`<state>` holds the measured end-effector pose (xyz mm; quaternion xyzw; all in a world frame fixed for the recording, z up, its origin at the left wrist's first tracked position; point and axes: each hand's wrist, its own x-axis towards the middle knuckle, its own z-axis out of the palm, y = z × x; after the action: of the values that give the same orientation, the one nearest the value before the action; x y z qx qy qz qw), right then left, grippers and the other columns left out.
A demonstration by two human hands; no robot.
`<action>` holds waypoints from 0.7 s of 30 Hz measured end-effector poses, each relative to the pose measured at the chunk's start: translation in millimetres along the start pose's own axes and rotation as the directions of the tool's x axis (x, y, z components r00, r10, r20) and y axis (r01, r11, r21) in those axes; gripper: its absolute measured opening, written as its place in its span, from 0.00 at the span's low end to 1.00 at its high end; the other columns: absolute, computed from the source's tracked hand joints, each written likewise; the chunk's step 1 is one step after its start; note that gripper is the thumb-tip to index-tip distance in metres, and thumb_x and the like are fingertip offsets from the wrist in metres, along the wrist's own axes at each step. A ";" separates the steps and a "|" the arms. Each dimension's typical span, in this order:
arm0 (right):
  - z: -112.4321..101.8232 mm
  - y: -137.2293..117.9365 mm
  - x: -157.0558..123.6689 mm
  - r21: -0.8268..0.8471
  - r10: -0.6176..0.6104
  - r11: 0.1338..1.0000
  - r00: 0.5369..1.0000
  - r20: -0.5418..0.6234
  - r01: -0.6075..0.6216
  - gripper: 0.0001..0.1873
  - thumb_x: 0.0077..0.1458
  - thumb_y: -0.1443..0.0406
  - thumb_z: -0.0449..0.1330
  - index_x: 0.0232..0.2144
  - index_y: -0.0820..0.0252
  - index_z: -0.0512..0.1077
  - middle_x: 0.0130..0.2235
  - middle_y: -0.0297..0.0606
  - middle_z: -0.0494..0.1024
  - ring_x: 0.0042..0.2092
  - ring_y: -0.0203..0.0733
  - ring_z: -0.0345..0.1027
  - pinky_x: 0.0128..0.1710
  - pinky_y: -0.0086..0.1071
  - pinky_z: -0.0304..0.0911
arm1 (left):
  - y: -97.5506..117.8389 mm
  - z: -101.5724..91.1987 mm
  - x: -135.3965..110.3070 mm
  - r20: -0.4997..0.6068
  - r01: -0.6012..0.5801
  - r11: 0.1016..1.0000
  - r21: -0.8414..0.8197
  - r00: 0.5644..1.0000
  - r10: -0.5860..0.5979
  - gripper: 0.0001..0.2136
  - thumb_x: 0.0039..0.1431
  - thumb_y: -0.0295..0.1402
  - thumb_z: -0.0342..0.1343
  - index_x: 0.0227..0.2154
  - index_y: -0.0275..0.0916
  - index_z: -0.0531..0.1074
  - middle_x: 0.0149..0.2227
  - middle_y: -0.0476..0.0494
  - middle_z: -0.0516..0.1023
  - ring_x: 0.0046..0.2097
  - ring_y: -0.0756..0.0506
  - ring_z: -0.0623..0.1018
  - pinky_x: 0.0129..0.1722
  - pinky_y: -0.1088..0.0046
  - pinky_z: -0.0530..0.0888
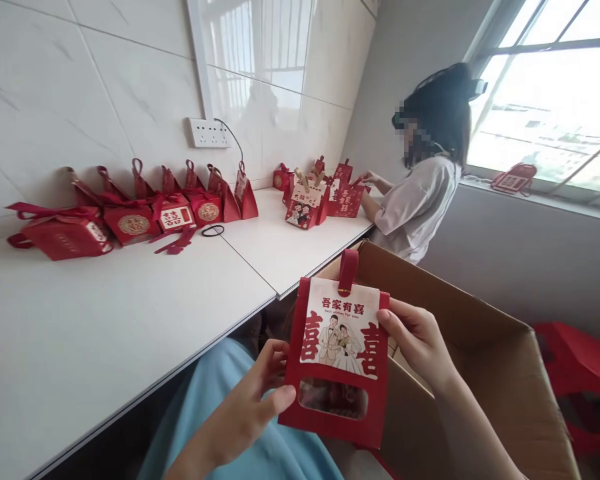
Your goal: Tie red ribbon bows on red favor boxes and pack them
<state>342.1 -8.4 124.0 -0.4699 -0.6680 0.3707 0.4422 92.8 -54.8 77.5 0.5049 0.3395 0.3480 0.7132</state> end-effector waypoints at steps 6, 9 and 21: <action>-18.3 -2.9 -2.4 -0.070 0.024 0.997 1.000 0.001 -0.024 0.19 0.55 0.51 0.57 0.31 0.61 0.77 0.24 0.37 0.77 0.24 0.41 0.70 0.22 0.28 0.66 | -5.5 4.5 16.1 -0.002 0.045 0.998 0.053 0.999 -0.045 0.21 0.57 0.46 0.53 0.51 0.45 0.59 0.56 0.40 0.67 0.54 0.41 0.70 0.51 0.64 0.69; -38.8 6.2 7.5 -0.048 0.119 0.991 0.984 -0.134 -0.126 0.21 0.49 0.48 0.60 0.25 0.61 0.75 0.22 0.37 0.76 0.23 0.41 0.69 0.20 0.30 0.67 | -4.6 2.2 19.3 -0.248 0.063 0.984 0.169 0.969 -0.019 0.22 0.56 0.45 0.54 0.51 0.45 0.62 0.57 0.40 0.65 0.56 0.39 0.68 0.50 0.65 0.69; -96.8 188.1 122.9 -0.504 0.325 0.576 0.746 -0.582 -0.644 0.14 0.57 0.61 0.55 0.27 0.67 0.73 0.29 0.46 0.77 0.38 0.49 0.71 0.41 0.39 0.64 | -30.3 -115.8 45.6 -0.232 0.363 -0.028 0.931 0.651 0.723 0.17 0.60 0.41 0.44 0.43 0.34 0.68 0.48 0.32 0.71 0.54 0.33 0.69 0.50 0.55 0.67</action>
<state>468.9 170.1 14.8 -0.8346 -0.4806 0.0970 0.2509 24.7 31.9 12.4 0.7094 0.6385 0.2706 -0.1258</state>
